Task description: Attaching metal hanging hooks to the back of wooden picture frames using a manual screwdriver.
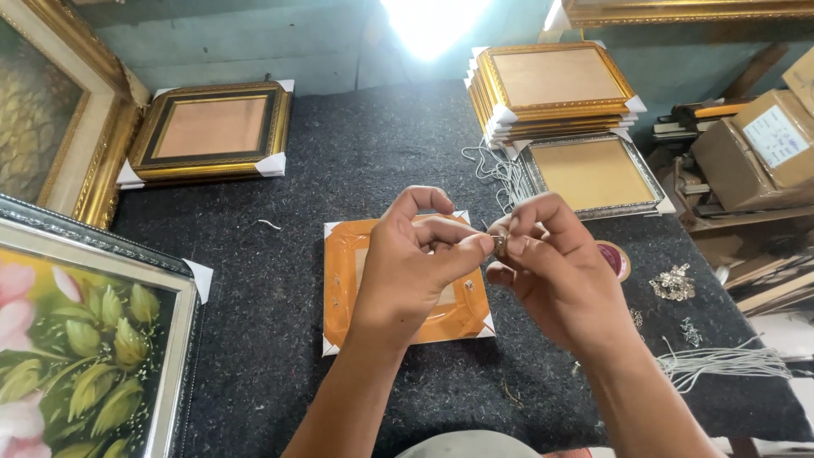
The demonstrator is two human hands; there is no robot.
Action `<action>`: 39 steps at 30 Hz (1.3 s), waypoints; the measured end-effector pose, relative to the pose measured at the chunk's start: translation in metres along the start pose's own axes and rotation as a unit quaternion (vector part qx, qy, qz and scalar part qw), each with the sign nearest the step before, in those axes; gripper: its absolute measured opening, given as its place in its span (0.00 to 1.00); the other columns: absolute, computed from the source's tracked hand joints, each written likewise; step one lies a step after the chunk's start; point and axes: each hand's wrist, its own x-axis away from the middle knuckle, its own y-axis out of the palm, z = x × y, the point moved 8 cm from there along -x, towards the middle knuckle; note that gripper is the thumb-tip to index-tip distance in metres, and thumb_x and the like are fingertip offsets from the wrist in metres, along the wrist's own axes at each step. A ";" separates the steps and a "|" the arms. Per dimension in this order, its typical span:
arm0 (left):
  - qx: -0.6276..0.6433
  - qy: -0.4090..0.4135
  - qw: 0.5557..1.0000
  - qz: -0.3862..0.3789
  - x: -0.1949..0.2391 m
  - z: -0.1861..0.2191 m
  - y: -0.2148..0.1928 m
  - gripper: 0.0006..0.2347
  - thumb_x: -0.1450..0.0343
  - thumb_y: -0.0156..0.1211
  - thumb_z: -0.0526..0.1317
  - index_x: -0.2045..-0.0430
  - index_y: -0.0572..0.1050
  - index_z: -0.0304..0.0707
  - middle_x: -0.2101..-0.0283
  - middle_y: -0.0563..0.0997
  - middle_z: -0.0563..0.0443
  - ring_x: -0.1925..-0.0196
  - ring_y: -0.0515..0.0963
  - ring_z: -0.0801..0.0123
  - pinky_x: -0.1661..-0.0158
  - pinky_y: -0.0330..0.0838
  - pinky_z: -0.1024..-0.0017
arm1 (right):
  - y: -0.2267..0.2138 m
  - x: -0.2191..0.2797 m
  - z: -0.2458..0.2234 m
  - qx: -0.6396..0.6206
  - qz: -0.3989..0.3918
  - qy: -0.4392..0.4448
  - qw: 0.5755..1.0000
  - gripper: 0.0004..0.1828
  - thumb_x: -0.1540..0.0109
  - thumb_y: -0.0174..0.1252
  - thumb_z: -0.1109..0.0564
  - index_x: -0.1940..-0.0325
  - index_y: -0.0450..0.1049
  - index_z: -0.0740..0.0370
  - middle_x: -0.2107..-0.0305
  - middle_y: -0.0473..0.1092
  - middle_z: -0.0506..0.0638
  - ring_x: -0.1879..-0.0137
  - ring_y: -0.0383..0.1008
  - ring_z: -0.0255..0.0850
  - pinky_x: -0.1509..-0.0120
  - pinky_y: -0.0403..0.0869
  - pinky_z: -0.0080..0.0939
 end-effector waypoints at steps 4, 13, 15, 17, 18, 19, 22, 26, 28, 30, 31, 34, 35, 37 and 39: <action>0.015 -0.010 1.000 -0.015 -0.002 -0.002 0.002 0.16 0.46 0.61 0.30 0.69 0.64 0.33 0.79 0.76 0.42 0.80 0.61 0.82 0.77 0.55 0.87 | -0.003 0.003 -0.003 0.072 0.008 -0.055 0.996 0.01 0.43 0.46 0.66 0.68 0.63 0.66 0.76 0.62 0.54 0.67 0.59 0.36 0.65 0.62 0.34; 0.045 -0.007 0.998 -0.041 -0.003 -0.010 0.004 0.17 0.44 0.61 0.32 0.67 0.61 0.33 0.80 0.75 0.45 0.79 0.64 0.80 0.76 0.54 0.85 | -0.016 0.001 -0.003 0.115 0.021 -0.119 0.986 0.08 0.47 0.52 0.67 0.67 0.68 0.76 0.77 0.66 0.60 0.67 0.65 0.39 0.63 0.68 0.37; 0.047 -0.009 0.998 -0.044 -0.004 -0.012 0.004 0.17 0.44 0.61 0.32 0.67 0.61 0.33 0.80 0.74 0.46 0.78 0.64 0.81 0.76 0.53 0.86 | -0.014 0.000 -0.007 0.115 0.010 -0.125 0.985 0.09 0.49 0.53 0.66 0.67 0.69 0.76 0.78 0.66 0.61 0.67 0.66 0.40 0.63 0.69 0.37; 0.049 -0.009 0.997 -0.059 -0.003 -0.012 0.005 0.17 0.43 0.62 0.32 0.66 0.61 0.33 0.81 0.74 0.47 0.79 0.66 0.80 0.79 0.50 0.85 | -0.007 0.000 -0.016 0.186 0.005 -0.141 0.972 0.10 0.52 0.56 0.69 0.67 0.71 0.75 0.78 0.67 0.59 0.68 0.65 0.38 0.66 0.67 0.35; 0.050 -0.010 0.997 -0.060 -0.003 -0.012 0.005 0.17 0.43 0.62 0.32 0.66 0.61 0.33 0.81 0.74 0.47 0.79 0.66 0.80 0.79 0.50 0.85 | -0.007 0.001 -0.018 0.187 0.006 -0.141 0.972 0.10 0.52 0.56 0.69 0.67 0.71 0.75 0.78 0.67 0.59 0.68 0.65 0.38 0.66 0.67 0.35; 0.046 -0.010 0.997 -0.066 -0.003 -0.010 0.005 0.18 0.44 0.62 0.33 0.66 0.61 0.32 0.81 0.75 0.47 0.79 0.66 0.81 0.79 0.50 0.86 | -0.005 0.000 -0.019 0.207 0.001 -0.142 0.968 0.10 0.53 0.58 0.69 0.67 0.71 0.73 0.77 0.68 0.59 0.67 0.65 0.38 0.65 0.66 0.35; 0.032 -0.008 0.996 -0.077 -0.001 -0.009 0.005 0.18 0.44 0.63 0.33 0.65 0.61 0.31 0.81 0.75 0.46 0.79 0.67 0.80 0.79 0.50 0.86 | -0.006 0.001 -0.019 0.233 -0.007 -0.149 0.961 0.11 0.54 0.60 0.68 0.68 0.72 0.71 0.77 0.69 0.58 0.67 0.64 0.38 0.65 0.65 0.34; 0.003 0.003 0.996 -0.085 -0.002 -0.011 0.003 0.20 0.44 0.64 0.35 0.65 0.62 0.30 0.81 0.75 0.44 0.79 0.68 0.78 0.78 0.54 0.86 | -0.011 0.000 -0.017 0.246 -0.017 -0.158 0.956 0.15 0.56 0.63 0.67 0.66 0.73 0.67 0.76 0.69 0.55 0.67 0.62 0.38 0.64 0.63 0.34; -0.004 0.001 0.996 -0.086 -0.002 -0.012 0.003 0.21 0.45 0.65 0.35 0.64 0.62 0.28 0.82 0.75 0.44 0.79 0.69 0.77 0.77 0.56 0.87 | -0.011 0.000 -0.019 0.268 -0.021 -0.169 0.948 0.19 0.58 0.65 0.66 0.64 0.72 0.67 0.75 0.69 0.55 0.66 0.63 0.38 0.64 0.64 0.35; -0.012 0.000 0.996 -0.088 -0.001 -0.011 0.003 0.22 0.45 0.66 0.36 0.63 0.62 0.27 0.82 0.75 0.43 0.79 0.70 0.76 0.77 0.57 0.87 | -0.006 0.002 -0.023 0.290 -0.026 -0.178 0.940 0.22 0.60 0.67 0.64 0.63 0.72 0.68 0.74 0.69 0.56 0.66 0.65 0.38 0.64 0.65 0.36; -0.016 0.002 0.996 -0.090 0.000 -0.010 0.004 0.22 0.45 0.66 0.36 0.63 0.62 0.27 0.82 0.75 0.43 0.78 0.70 0.76 0.76 0.58 0.87 | 0.000 0.003 -0.028 0.316 -0.028 -0.197 0.927 0.18 0.60 0.67 0.65 0.67 0.73 0.68 0.76 0.69 0.56 0.67 0.65 0.40 0.64 0.66 0.37; -0.022 0.004 0.995 -0.092 0.000 -0.007 0.004 0.23 0.45 0.66 0.37 0.62 0.62 0.26 0.81 0.75 0.42 0.78 0.71 0.75 0.75 0.60 0.86 | 0.012 0.006 -0.038 0.345 -0.030 -0.225 0.911 0.12 0.59 0.67 0.66 0.73 0.74 0.68 0.80 0.70 0.56 0.70 0.66 0.41 0.65 0.68 0.37; -0.024 0.004 0.995 -0.092 0.000 -0.006 0.003 0.24 0.45 0.66 0.37 0.61 0.62 0.25 0.80 0.76 0.41 0.77 0.72 0.74 0.75 0.61 0.86 | 0.015 0.006 -0.040 0.348 -0.030 -0.233 0.908 0.10 0.58 0.66 0.66 0.74 0.74 0.67 0.81 0.70 0.56 0.71 0.66 0.41 0.66 0.68 0.37; -0.026 0.003 0.995 -0.092 0.002 -0.005 0.002 0.24 0.46 0.66 0.37 0.61 0.62 0.24 0.80 0.76 0.40 0.76 0.73 0.72 0.74 0.64 0.84 | 0.011 0.008 -0.040 0.358 -0.025 -0.247 0.900 0.09 0.57 0.66 0.65 0.74 0.74 0.67 0.81 0.70 0.55 0.71 0.65 0.41 0.65 0.68 0.37; -0.028 0.001 0.995 -0.092 0.003 -0.004 0.001 0.24 0.46 0.65 0.37 0.60 0.62 0.24 0.79 0.76 0.40 0.75 0.74 0.71 0.73 0.66 0.82 | 0.009 0.009 -0.042 0.366 -0.020 -0.261 0.893 0.09 0.56 0.65 0.64 0.75 0.74 0.66 0.82 0.70 0.54 0.71 0.64 0.40 0.65 0.68 0.36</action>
